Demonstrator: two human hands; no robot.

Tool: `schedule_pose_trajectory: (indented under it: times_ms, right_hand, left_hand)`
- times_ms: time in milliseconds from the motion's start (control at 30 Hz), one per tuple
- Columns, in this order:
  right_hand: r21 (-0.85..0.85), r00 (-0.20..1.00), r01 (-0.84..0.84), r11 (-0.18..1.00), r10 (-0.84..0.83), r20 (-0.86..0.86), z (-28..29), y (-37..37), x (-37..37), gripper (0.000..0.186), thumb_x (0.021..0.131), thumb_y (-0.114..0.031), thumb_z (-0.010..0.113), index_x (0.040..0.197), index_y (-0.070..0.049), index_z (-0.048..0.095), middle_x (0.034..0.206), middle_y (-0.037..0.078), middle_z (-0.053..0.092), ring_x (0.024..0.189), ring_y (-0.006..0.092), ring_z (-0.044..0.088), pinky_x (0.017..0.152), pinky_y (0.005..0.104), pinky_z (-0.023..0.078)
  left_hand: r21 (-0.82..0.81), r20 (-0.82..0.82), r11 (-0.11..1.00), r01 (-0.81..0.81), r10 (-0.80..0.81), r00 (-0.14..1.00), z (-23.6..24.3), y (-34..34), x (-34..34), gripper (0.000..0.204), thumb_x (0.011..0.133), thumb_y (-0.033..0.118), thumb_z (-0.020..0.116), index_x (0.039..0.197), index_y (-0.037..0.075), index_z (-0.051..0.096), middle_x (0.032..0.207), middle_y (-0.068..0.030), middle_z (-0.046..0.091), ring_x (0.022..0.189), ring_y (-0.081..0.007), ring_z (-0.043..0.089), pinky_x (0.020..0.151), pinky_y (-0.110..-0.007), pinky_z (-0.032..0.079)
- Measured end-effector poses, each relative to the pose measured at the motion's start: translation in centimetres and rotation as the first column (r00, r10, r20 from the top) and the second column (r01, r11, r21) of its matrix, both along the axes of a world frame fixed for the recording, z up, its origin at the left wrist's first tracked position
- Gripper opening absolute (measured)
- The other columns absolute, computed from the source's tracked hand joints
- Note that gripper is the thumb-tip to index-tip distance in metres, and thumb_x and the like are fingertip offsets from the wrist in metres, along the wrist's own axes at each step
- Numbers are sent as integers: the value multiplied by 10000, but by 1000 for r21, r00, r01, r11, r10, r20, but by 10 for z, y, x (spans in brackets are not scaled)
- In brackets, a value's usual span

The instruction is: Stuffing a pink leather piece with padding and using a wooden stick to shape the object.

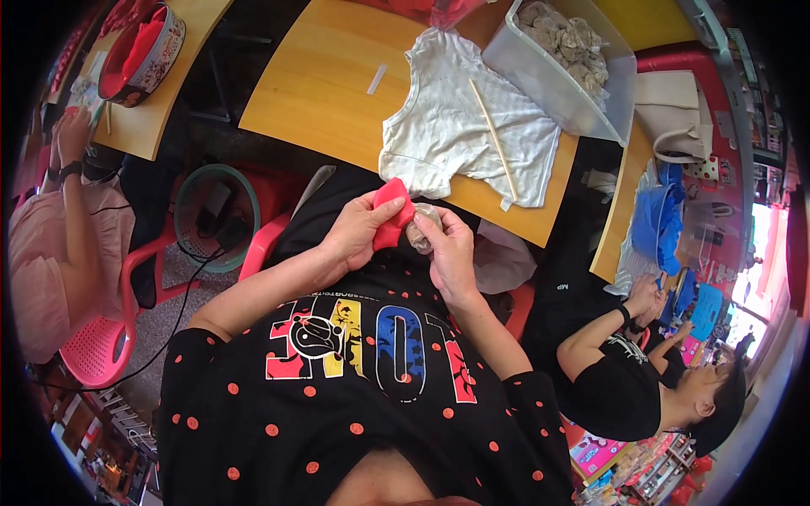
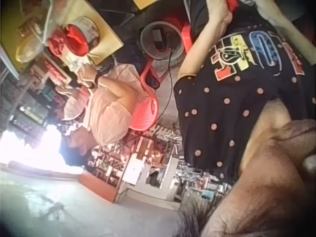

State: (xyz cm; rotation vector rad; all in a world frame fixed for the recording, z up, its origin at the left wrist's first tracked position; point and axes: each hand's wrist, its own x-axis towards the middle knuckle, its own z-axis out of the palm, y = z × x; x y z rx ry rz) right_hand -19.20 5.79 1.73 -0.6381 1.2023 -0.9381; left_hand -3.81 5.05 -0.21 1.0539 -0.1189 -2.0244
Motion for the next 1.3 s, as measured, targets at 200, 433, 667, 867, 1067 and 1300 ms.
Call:
schedule_pose_trajectory:
  times_ms: [200,433,667,867,1067,1300]
  right_hand:
    - [89,973,72,993,-90,215,-3,3,10,176,871,-93,646,1018,3,633,897,36,656,741,67,607,634,202,488]
    - [-77,999,-46,996,44,-20,-2,2,13,198,887,-99,622,1047,13,655,938,15,600,749,40,537,627,191,419]
    - [-222,957,-188,957,128,-259,-8,-4,11,255,904,-129,595,1107,19,638,1020,77,569,892,120,547,770,227,438]
    - [-201,924,-251,947,172,-342,-5,-10,6,251,883,-101,609,1095,31,633,955,66,594,830,99,558,745,231,451]
    - [-162,911,-201,966,123,-393,4,-12,7,190,821,-75,694,970,36,653,954,15,581,814,72,561,717,214,456]
    - [-397,759,-319,860,-19,-651,7,-7,14,115,779,-47,701,880,1,676,898,56,562,779,127,567,714,241,461]
  left_hand:
    - [-3,-42,995,-101,101,994,-11,3,-5,247,935,215,570,1066,6,586,977,-79,647,842,-139,632,761,-281,528]
    - [-25,-142,993,-112,108,984,-2,-6,3,249,941,204,560,1066,-9,589,1001,-88,641,882,-147,624,817,-289,513]
    - [-90,-129,995,-44,32,991,0,-4,8,239,936,223,572,1046,12,597,983,-63,642,879,-132,616,797,-272,505]
    - [-45,-169,999,-10,2,986,-8,-2,10,215,925,239,592,1033,53,599,951,-32,637,831,-101,598,771,-248,496]
    - [1,-121,1000,17,-16,993,1,-2,7,222,922,240,596,1066,71,597,948,-24,636,822,-90,596,730,-240,499]
    - [-49,-146,999,3,-10,989,-8,-1,8,222,920,227,600,1066,61,594,912,-19,632,793,-89,596,684,-235,499]
